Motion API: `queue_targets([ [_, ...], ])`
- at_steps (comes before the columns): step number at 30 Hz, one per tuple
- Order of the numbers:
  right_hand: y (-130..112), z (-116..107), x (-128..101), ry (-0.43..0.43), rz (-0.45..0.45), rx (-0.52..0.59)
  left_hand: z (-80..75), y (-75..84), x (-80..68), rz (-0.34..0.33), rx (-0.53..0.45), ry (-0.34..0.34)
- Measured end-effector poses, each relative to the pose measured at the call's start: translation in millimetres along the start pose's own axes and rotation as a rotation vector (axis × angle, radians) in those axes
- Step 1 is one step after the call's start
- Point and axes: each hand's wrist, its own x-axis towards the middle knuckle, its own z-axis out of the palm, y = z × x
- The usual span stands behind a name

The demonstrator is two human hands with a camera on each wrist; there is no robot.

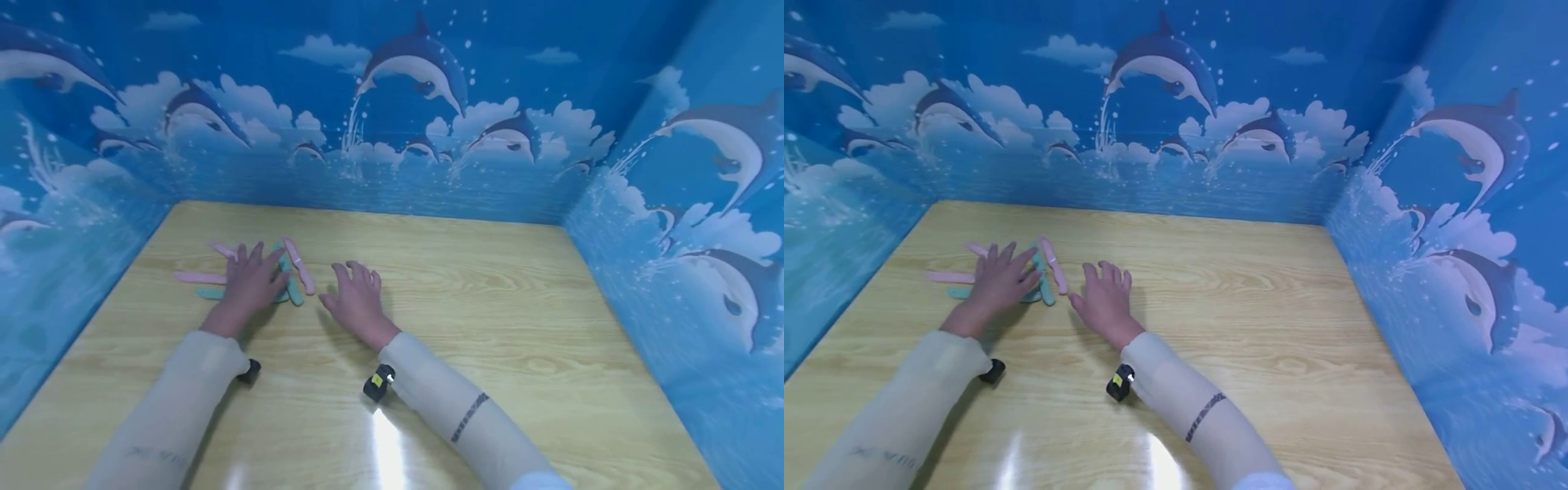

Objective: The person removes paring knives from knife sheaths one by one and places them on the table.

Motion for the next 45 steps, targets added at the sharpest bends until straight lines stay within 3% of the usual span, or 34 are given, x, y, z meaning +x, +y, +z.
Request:
queue_targets([
  [8,-11,6,13,0.009,0.008,0.034,-2.2,4.8,11.4,-0.002,0.038,0.030],
  [18,-22,8,28,-0.053,0.000,-0.036,3.9,12.0,35.6,0.004,0.157,0.069],
  [25,-26,20,42,-0.054,-0.029,-0.106,3.0,13.8,41.6,0.047,0.143,0.081],
  [33,-25,30,48,-0.076,-0.008,-0.183,2.9,11.3,46.2,0.118,0.136,0.008],
  [37,-26,32,48,-0.093,-0.011,-0.189,3.4,9.2,48.1,0.104,0.129,-0.039],
  [45,-24,36,50,-0.101,0.004,-0.232,2.8,11.3,54.0,0.108,0.140,-0.067],
])
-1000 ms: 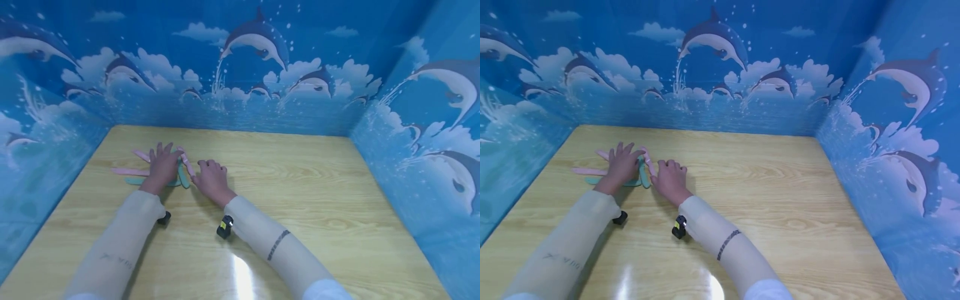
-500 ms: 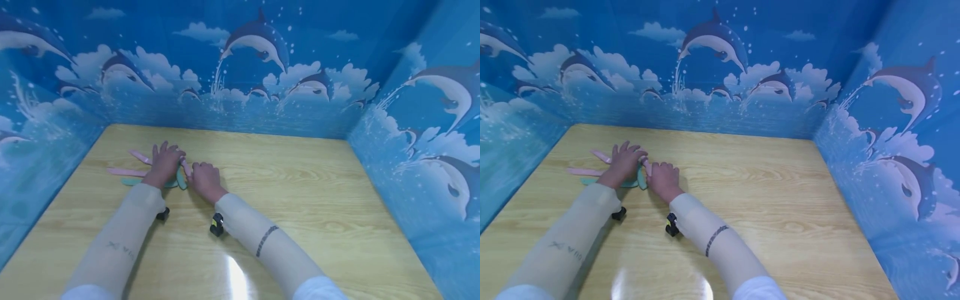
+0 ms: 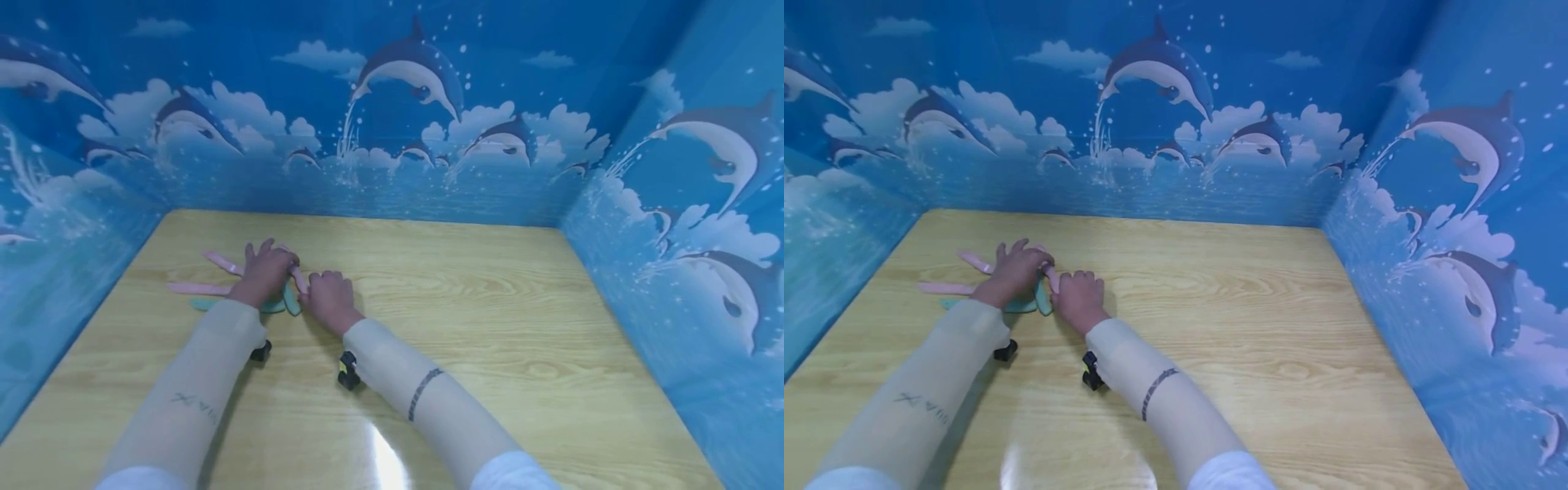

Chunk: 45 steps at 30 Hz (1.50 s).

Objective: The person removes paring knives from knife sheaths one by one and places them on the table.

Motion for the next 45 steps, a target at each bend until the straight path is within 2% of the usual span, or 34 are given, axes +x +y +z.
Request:
queue_targets([
  [20,9,-1,-3,-0.041,0.013,0.068,-1.6,12.4,13.8,-0.012,0.041,-0.047],
  [27,13,3,0,-0.028,0.043,0.126,-2.8,18.0,18.4,0.027,0.066,-0.031],
  [30,18,3,-2,-0.039,0.020,0.124,-2.5,21.6,19.9,0.035,0.094,-0.032],
  [35,27,0,-4,-0.064,-0.070,0.086,-3.4,24.7,19.0,0.042,0.129,-0.044],
  [40,37,-6,-5,-0.096,-0.090,0.031,-3.9,24.1,17.0,0.090,0.174,-0.029],
  [45,51,-10,-5,-0.095,-0.102,0.081,-2.5,21.4,14.5,0.170,0.178,0.015],
])
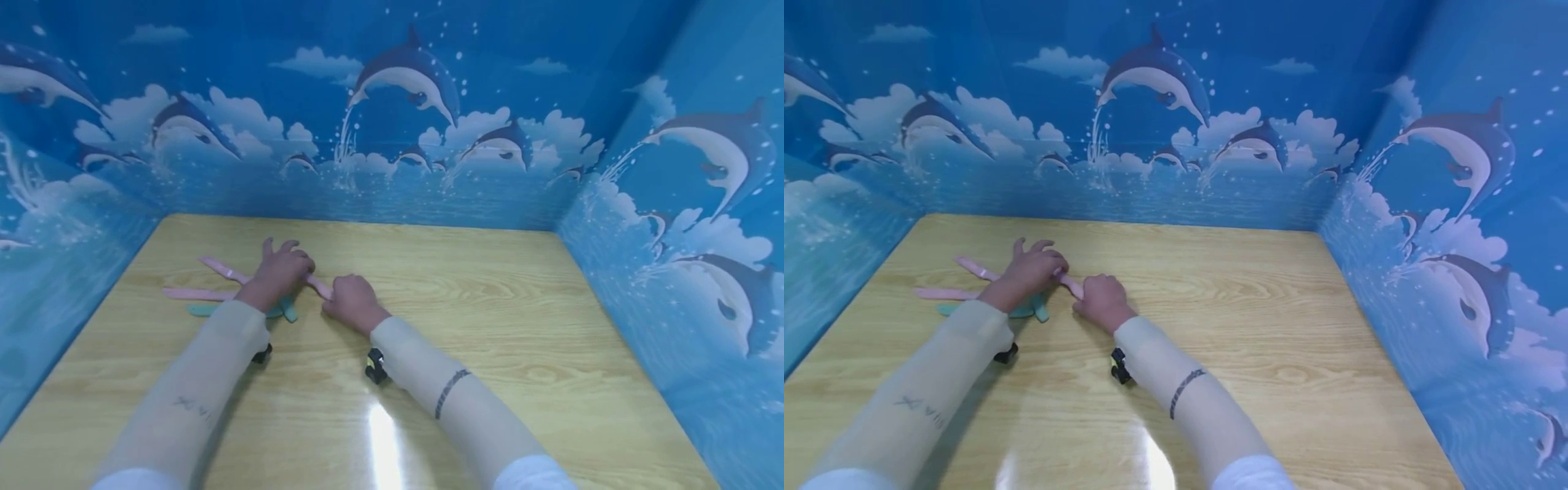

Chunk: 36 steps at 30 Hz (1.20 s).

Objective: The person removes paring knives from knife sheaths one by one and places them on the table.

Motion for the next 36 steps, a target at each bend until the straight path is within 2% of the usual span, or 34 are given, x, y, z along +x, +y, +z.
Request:
queue_targets([
  [6,24,-12,-7,0.004,-0.046,0.058,3.4,0.1,-2.5,0.142,-0.012,0.089],
  [10,40,-27,-12,-0.002,-0.096,0.148,1.9,2.4,-6.2,0.226,-0.024,0.139],
  [13,52,-39,-18,-0.026,-0.135,0.192,-1.4,8.8,-9.4,0.240,-0.063,0.125],
  [17,65,-52,-30,-0.044,-0.213,0.186,-2.9,21.9,-15.7,0.242,-0.105,0.122],
  [19,73,-58,-39,-0.031,-0.253,0.153,-1.0,30.0,-19.2,0.280,-0.120,0.170],
  [23,90,-63,-62,0.040,-0.316,0.090,5.2,48.5,-23.1,0.409,-0.153,0.316],
  [25,97,-65,-72,0.070,-0.337,0.087,7.4,56.8,-24.7,0.444,-0.163,0.373],
  [30,105,-65,-92,0.119,-0.366,0.154,7.3,72.4,-34.8,0.455,-0.227,0.431],
  [36,109,-63,-107,0.145,-0.380,0.240,4.5,83.9,-48.2,0.434,-0.259,0.413],
])
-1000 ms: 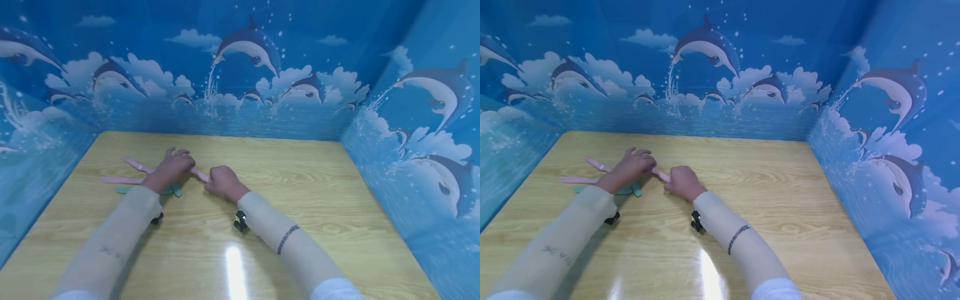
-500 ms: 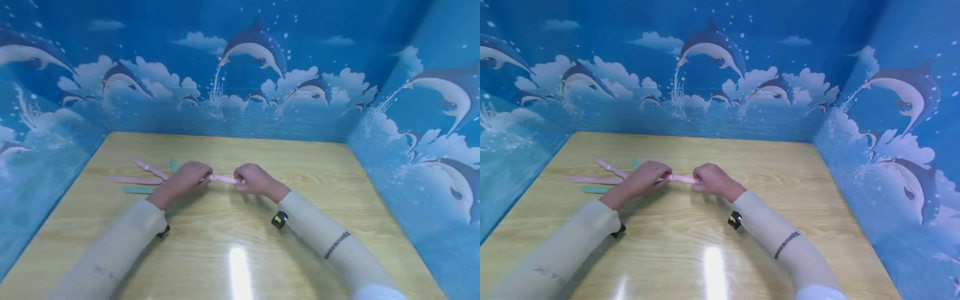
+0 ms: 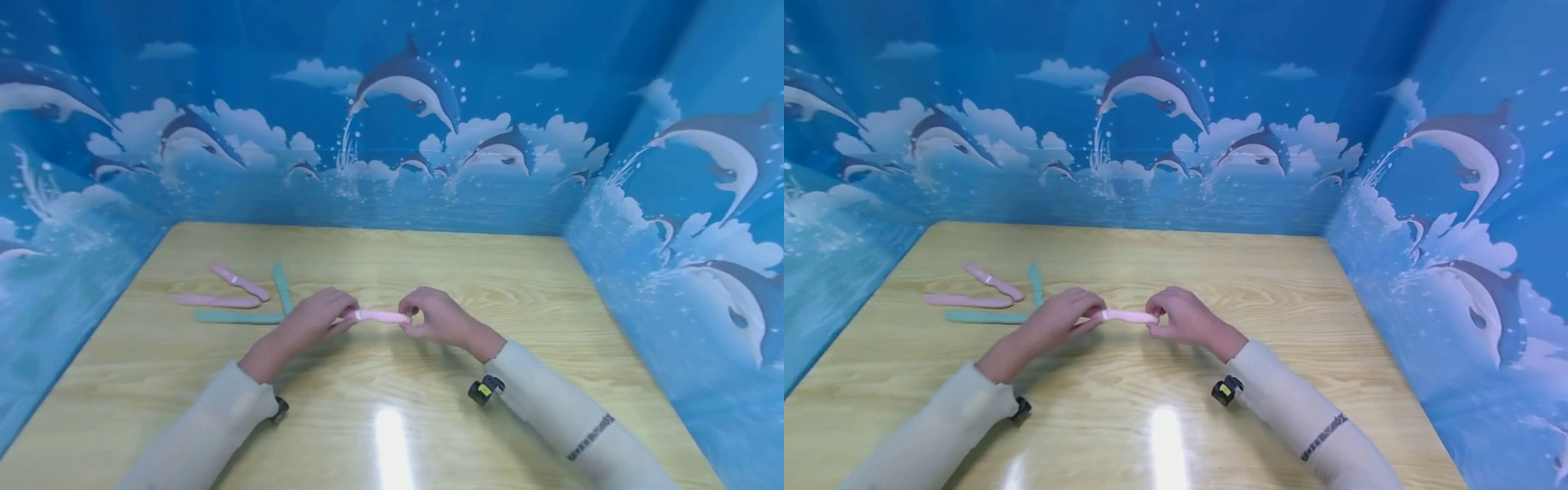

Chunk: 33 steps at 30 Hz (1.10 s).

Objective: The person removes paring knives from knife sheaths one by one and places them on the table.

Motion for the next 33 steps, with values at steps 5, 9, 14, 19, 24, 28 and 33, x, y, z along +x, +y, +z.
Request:
queue_targets([
  [5,-2,7,-10,0.023,0.007,0.061,-4.9,7.9,-5.2,-0.012,-0.011,-0.037],
  [9,-4,11,-18,0.036,0.016,0.079,-3.3,12.0,-6.6,0.018,-0.024,-0.044],
  [14,-4,10,-22,0.056,0.024,0.068,-0.6,15.7,-3.1,-0.002,-0.053,-0.057],
  [19,-4,13,-23,0.053,0.033,0.071,0.3,17.2,-1.1,-0.021,-0.062,-0.070],
  [24,-9,16,-21,0.055,0.037,0.071,3.0,17.8,-2.8,-0.031,-0.080,-0.050],
  [28,-14,18,-19,0.072,0.018,0.019,6.9,19.1,-1.8,-0.024,-0.116,-0.035],
  [33,-19,20,-17,0.113,-0.023,-0.119,9.5,22.1,4.6,-0.015,-0.132,-0.019],
])
